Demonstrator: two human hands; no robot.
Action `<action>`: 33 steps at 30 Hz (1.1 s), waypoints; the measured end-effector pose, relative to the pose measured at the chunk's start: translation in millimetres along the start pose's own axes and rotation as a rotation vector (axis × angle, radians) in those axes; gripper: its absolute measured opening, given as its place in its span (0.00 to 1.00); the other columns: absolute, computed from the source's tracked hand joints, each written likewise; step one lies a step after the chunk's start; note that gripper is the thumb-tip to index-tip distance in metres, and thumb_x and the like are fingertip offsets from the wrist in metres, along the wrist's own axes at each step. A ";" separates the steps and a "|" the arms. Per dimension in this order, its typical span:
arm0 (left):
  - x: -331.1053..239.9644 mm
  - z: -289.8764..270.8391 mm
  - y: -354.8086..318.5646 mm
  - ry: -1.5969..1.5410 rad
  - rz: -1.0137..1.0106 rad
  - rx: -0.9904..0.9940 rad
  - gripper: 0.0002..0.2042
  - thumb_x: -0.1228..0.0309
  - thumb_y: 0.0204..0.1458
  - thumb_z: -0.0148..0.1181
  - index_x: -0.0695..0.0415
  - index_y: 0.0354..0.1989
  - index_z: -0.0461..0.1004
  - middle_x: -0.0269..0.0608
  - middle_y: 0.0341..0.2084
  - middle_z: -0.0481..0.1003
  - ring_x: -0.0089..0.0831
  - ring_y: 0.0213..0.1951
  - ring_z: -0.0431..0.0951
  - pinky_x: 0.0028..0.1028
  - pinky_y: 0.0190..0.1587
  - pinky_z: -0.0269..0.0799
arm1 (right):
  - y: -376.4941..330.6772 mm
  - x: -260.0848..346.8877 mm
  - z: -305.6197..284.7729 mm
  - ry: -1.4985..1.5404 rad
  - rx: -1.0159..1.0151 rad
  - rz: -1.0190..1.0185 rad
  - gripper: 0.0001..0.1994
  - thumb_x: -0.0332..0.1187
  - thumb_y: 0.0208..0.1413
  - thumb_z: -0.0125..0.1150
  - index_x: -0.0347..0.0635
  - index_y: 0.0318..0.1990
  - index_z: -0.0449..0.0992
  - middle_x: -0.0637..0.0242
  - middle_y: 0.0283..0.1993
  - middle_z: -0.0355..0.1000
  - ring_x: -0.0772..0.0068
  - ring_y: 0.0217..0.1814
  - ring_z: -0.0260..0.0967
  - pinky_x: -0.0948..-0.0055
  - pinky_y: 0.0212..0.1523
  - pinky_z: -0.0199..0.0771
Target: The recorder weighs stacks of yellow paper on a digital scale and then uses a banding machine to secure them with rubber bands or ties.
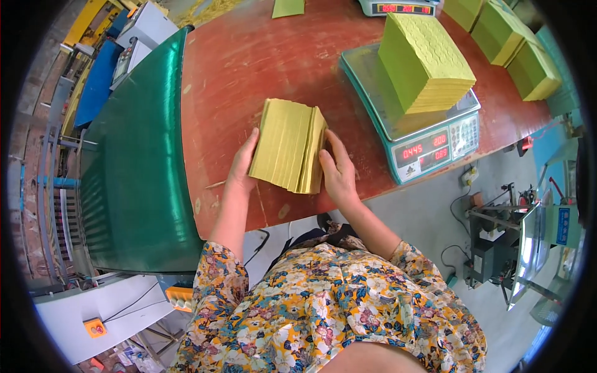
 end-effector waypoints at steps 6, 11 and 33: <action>20.4 73.1 -38.8 -0.183 0.081 0.250 0.29 0.50 0.65 0.47 0.60 0.65 0.61 0.42 0.58 0.70 0.30 0.58 0.70 0.32 0.61 0.64 | -3.9 -9.7 2.2 0.266 -0.060 0.090 0.22 0.34 0.67 0.43 0.35 0.66 0.62 0.51 0.67 0.63 0.59 0.69 0.60 0.67 0.67 0.58; -7.6 88.1 -53.9 0.184 0.174 0.254 0.27 0.60 0.66 0.47 0.60 0.69 0.55 0.41 0.61 0.65 0.29 0.62 0.64 0.32 0.64 0.59 | -4.8 -10.5 -10.5 0.263 -0.034 0.111 0.22 0.32 0.67 0.44 0.35 0.65 0.63 0.52 0.65 0.66 0.60 0.68 0.62 0.67 0.67 0.59; -68.4 90.8 -70.2 0.391 0.600 0.062 0.40 0.51 0.46 0.74 0.63 0.60 0.60 0.47 0.52 0.71 0.33 0.55 0.72 0.34 0.57 0.67 | -5.7 97.3 -15.3 -0.299 -0.089 -0.509 0.24 0.21 0.56 0.54 0.42 0.62 0.70 0.52 0.68 0.61 0.46 0.70 0.57 0.57 0.68 0.58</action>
Point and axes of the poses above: each hand's wrist, its own y-axis towards the middle knuckle, its own z-axis out of the palm, x = y × z, the point moved 10 cm from there along y, towards the middle knuckle
